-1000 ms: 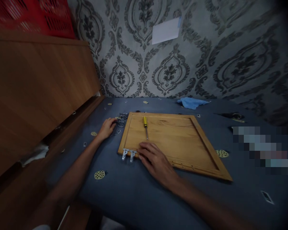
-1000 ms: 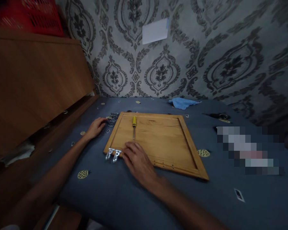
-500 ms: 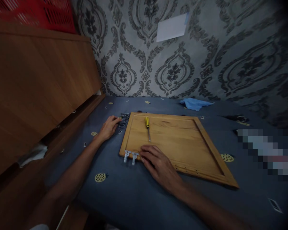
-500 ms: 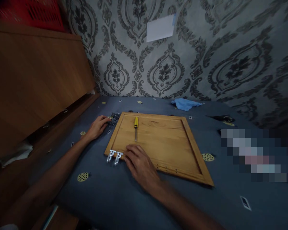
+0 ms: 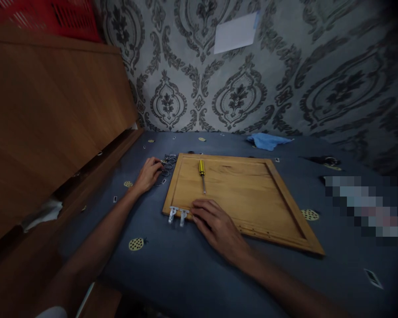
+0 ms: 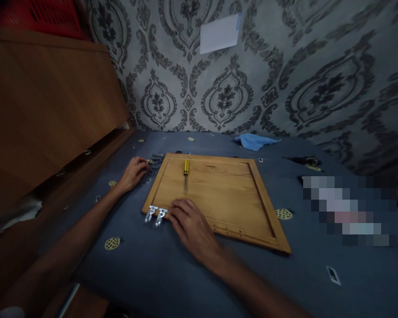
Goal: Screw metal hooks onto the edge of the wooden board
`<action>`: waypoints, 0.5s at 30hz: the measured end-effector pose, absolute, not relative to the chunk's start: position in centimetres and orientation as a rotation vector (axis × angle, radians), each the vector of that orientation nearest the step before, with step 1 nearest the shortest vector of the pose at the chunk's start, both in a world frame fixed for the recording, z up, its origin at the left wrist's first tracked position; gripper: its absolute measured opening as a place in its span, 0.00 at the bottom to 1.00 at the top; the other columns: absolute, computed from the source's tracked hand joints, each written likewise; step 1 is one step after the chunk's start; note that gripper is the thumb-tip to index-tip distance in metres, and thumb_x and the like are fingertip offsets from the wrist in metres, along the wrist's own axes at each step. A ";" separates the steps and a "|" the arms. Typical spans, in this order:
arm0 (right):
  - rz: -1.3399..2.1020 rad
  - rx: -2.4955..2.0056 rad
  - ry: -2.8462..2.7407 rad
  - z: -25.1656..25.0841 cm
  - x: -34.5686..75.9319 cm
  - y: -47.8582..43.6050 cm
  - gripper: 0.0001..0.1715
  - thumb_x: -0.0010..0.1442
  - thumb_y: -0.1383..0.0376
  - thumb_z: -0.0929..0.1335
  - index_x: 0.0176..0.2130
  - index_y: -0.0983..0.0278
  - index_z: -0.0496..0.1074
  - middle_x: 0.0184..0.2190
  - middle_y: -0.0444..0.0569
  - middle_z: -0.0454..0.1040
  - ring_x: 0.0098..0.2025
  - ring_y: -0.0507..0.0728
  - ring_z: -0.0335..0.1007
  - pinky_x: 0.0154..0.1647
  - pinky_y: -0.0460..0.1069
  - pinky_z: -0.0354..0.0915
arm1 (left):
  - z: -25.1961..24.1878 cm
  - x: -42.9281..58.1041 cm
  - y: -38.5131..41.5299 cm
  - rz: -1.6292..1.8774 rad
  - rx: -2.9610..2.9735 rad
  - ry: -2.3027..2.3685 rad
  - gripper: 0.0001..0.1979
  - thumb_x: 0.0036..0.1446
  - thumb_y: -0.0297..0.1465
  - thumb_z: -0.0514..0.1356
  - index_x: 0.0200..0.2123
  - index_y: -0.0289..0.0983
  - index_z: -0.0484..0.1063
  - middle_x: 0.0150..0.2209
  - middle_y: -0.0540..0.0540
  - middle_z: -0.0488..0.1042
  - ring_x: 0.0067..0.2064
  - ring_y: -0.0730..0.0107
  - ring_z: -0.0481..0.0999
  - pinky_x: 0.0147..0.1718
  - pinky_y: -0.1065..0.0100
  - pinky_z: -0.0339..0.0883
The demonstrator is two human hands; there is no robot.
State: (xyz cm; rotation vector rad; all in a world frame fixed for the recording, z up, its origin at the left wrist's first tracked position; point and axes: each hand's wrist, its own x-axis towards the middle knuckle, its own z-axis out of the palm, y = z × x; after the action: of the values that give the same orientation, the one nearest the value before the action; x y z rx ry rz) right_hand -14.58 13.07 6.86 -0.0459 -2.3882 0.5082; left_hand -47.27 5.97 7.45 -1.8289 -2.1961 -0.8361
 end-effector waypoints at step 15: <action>0.583 -0.026 -2.350 6.7 -14.6 13.1 0.14 0.74 0.67 0.64 0.49 0.64 0.79 0.46 0.57 0.81 0.51 0.61 0.78 0.52 0.60 0.80 | 7.4 -50.6 5.4 -1.112 -1.886 -2.480 0.17 0.71 0.38 0.63 0.56 0.35 0.74 0.53 0.40 0.77 0.50 0.59 0.81 0.49 0.53 0.79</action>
State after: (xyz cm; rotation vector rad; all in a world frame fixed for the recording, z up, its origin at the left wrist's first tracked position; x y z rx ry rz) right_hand -14.63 13.07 6.75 -0.0261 -2.3504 0.5831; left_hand -50.59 5.42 7.39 -1.8863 -2.4798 -1.1119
